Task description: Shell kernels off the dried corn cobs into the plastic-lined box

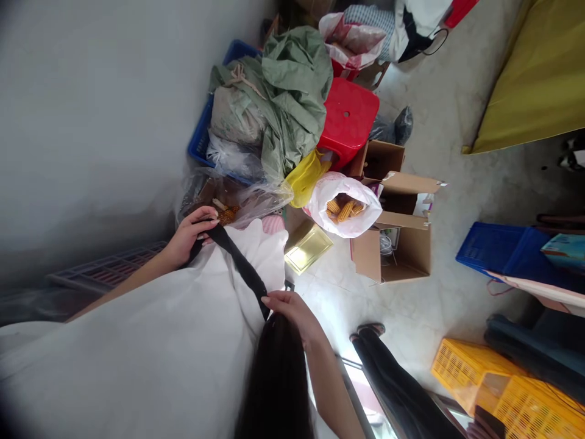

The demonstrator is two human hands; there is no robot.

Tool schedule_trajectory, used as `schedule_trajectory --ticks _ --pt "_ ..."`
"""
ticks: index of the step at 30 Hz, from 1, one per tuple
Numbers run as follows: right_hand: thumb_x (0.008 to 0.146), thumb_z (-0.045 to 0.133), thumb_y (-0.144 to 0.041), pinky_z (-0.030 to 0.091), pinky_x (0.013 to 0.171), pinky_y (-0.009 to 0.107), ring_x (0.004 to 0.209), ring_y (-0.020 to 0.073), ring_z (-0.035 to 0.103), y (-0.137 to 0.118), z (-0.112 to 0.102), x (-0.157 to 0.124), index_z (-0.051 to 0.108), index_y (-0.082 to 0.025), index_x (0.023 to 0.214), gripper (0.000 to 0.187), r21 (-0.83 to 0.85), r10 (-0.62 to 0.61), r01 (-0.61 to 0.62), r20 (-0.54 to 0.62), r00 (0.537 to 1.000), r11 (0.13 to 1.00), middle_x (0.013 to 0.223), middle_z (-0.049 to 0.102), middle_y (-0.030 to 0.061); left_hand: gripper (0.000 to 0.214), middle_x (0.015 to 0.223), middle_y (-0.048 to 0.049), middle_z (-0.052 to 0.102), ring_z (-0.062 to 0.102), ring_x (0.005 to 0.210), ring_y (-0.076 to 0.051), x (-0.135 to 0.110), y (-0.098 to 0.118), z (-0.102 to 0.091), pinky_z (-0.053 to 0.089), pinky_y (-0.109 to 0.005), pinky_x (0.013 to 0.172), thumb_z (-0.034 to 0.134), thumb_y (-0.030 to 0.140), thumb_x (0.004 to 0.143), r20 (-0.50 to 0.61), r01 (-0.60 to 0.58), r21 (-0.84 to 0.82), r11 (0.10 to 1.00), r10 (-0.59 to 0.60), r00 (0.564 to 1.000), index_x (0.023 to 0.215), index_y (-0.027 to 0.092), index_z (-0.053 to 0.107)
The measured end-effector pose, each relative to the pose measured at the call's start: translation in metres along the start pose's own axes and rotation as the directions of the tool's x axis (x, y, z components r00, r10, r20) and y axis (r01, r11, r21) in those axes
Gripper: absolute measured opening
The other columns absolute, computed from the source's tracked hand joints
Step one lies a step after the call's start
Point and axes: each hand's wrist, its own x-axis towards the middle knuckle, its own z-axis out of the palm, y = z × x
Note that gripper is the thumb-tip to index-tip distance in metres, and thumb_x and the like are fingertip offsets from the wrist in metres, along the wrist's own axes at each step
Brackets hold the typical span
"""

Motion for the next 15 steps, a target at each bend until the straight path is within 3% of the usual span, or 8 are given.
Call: schedule_trajectory --ticks 3,9,11,15 --pt "0.060 0.072 -0.038 0.018 0.039 0.018 0.036 0.0031 0.032 0.007 0.002 0.010 0.048 -0.014 0.058 0.034 0.064 -0.058 0.056 0.025 0.998 0.996 0.041 0.039 -0.0068 0.020 0.063 0.0050 0.045 0.037 0.043 -0.002 -0.003 0.001 -0.006 0.027 -0.014 0.036 0.067 0.020 0.063 0.008 -0.017 0.001 1.000 0.017 1.000 0.078 0.017 0.055" --pt "0.065 0.066 -0.046 0.032 0.049 0.015 0.047 0.0035 0.041 0.011 0.010 0.014 0.050 -0.015 0.068 0.035 0.137 -0.169 0.170 -0.016 0.985 0.976 0.053 0.048 -0.0061 0.018 0.067 0.0044 0.047 0.038 0.043 -0.002 -0.004 0.007 -0.017 0.027 -0.015 0.037 0.066 0.021 0.065 0.052 -0.051 -0.003 0.999 0.051 0.997 0.080 0.018 0.056" --pt "0.066 0.066 -0.043 0.033 0.049 0.015 0.049 0.0038 0.044 0.007 0.012 0.012 0.053 -0.015 0.071 0.032 0.113 -0.158 0.156 0.006 0.987 0.981 0.057 0.051 -0.0052 0.018 0.066 0.0043 0.046 0.037 0.043 -0.003 -0.003 0.011 -0.018 0.027 -0.015 0.037 0.066 0.021 0.065 0.056 -0.065 -0.008 0.998 0.066 0.996 0.079 0.017 0.055" --pt "0.055 0.075 -0.034 0.030 0.043 0.015 0.044 0.0045 0.043 -0.003 0.015 0.018 0.055 -0.014 0.068 0.031 0.012 -0.102 0.102 0.047 0.994 0.995 0.053 0.051 -0.0046 0.018 0.065 0.0039 0.045 0.036 0.044 -0.003 0.001 0.018 -0.018 0.024 -0.016 0.038 0.066 0.022 0.064 0.071 -0.088 -0.004 0.996 0.088 0.994 0.078 0.017 0.055"
